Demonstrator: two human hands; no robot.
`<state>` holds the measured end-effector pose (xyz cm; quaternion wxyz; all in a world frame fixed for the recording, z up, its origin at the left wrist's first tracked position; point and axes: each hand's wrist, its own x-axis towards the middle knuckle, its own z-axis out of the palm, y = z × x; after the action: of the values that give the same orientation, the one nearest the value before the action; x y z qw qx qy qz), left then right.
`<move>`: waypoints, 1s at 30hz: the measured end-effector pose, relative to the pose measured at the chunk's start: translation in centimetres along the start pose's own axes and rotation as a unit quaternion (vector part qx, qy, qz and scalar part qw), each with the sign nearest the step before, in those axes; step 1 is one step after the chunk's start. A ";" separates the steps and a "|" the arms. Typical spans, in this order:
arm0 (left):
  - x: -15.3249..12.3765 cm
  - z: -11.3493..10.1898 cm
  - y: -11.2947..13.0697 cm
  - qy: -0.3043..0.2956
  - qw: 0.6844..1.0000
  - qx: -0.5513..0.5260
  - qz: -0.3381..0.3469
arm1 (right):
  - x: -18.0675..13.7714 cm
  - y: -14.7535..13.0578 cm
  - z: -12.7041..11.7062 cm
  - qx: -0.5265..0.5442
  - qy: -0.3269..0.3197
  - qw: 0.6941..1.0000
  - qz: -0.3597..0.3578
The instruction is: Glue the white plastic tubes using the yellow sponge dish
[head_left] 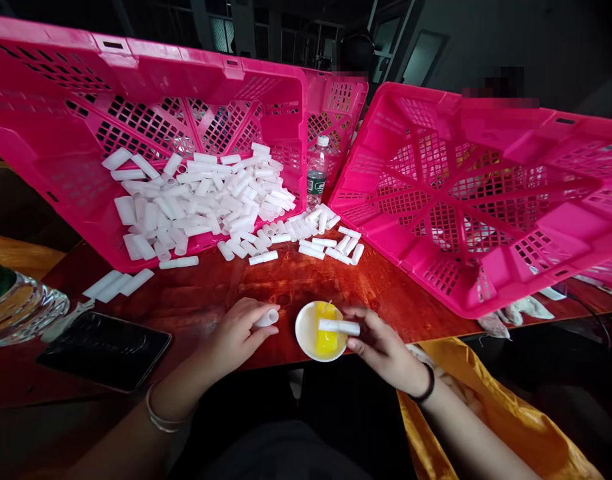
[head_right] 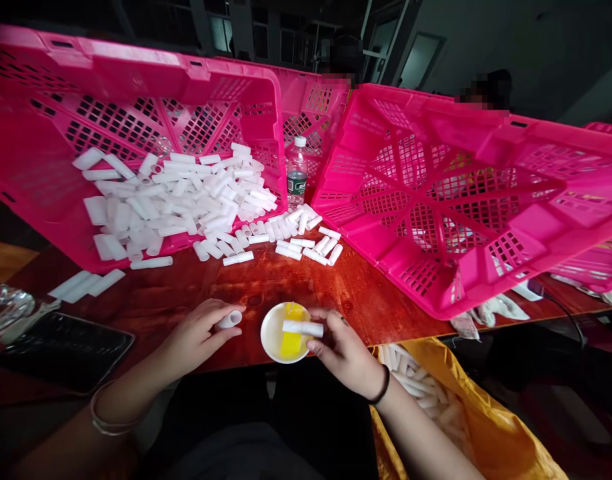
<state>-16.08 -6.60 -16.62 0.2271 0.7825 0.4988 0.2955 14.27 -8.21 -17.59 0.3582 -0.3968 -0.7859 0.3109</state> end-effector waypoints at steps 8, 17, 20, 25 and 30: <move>0.9 3.9 3.0 -0.072 0.992 -0.091 0.048 | -1.0 0.7 0.4 -0.014 0.032 0.998 -0.049; 1.2 5.5 2.8 -0.045 0.994 -0.092 0.025 | -0.5 0.6 1.1 -0.030 0.058 0.996 -0.058; 1.2 5.5 2.8 -0.044 0.995 -0.092 0.024 | -0.4 0.5 1.0 0.049 0.032 0.998 0.014; 1.4 4.9 2.8 -0.063 0.995 -0.057 0.061 | -0.6 0.8 0.7 -0.058 0.049 0.996 -0.053; 1.0 3.2 3.6 -0.022 0.997 0.017 0.077 | -0.4 0.2 1.0 -0.016 0.095 0.992 -0.080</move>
<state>-11.25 -7.35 -16.36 0.2011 0.8287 0.4371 0.2861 13.74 -8.69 -18.43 0.4479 -0.3665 -0.7825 0.2296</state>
